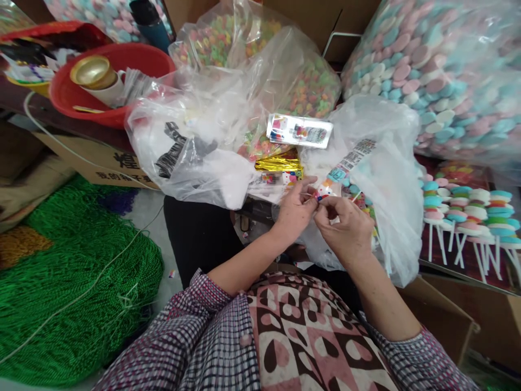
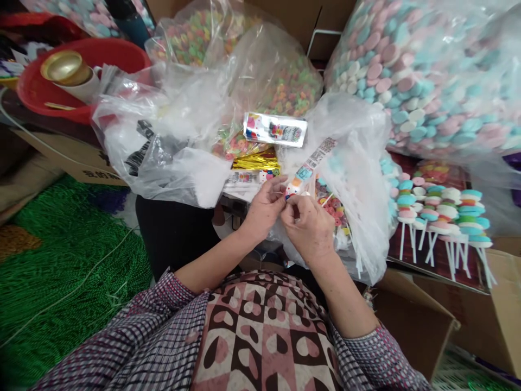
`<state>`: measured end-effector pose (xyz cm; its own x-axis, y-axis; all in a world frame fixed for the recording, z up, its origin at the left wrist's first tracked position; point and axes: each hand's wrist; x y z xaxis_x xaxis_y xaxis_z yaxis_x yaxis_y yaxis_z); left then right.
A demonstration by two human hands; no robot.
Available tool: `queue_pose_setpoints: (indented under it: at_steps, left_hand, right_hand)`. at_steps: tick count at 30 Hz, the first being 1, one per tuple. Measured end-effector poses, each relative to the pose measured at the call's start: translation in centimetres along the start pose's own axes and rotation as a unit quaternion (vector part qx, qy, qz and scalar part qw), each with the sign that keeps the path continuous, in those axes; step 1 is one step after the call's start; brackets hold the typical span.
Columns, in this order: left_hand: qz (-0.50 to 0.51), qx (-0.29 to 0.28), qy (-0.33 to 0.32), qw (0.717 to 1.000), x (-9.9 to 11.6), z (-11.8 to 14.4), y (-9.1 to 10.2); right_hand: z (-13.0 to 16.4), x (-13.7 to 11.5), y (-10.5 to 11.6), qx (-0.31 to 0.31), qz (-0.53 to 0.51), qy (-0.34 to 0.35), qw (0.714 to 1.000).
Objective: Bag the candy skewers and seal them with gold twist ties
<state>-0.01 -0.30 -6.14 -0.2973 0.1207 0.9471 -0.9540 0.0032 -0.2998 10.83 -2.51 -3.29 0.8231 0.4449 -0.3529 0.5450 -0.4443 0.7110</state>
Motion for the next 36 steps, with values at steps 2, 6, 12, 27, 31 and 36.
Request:
queue_pose_setpoints:
  at_steps: [2,6,12,27,31,36]
  left_hand:
    - [0.040,0.002,-0.005,0.999,0.1,0.0,-0.1]
    - [0.155,0.016,0.022,0.987,1.7,-0.2,-0.2]
    - [0.208,0.032,0.082,0.974,4.0,-0.1,-0.1]
    - [-0.343,0.073,-0.208,0.913,3.5,0.0,2.4]
    - [-0.473,0.049,-0.220,0.852,3.6,0.2,2.5]
    - [-0.619,0.024,-0.238,0.748,3.8,0.3,2.4]
  right_hand:
    - [0.2,-0.2,0.0,0.008,-0.014,-0.018,1.000]
    - [0.9,-0.3,0.5,0.018,-0.183,-0.165,0.969]
    - [2.3,-1.8,0.8,-0.111,-0.371,-0.306,0.870]
    - [2.9,-1.6,1.0,-0.064,-0.224,-0.213,0.949]
    - [3.0,-1.7,0.7,-0.066,-0.158,-0.161,0.972]
    - [3.5,-1.3,0.1,-0.063,-0.042,-0.093,0.993]
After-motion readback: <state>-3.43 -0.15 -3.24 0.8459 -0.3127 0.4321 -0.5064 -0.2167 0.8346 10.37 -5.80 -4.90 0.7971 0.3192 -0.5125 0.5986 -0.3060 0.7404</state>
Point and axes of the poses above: each hand's wrist, its own z-axis away from the middle knuckle, its own y-axis out of the back of the hand, x = y × z, and after that the axes turned 11 degrees about -z, right-handed
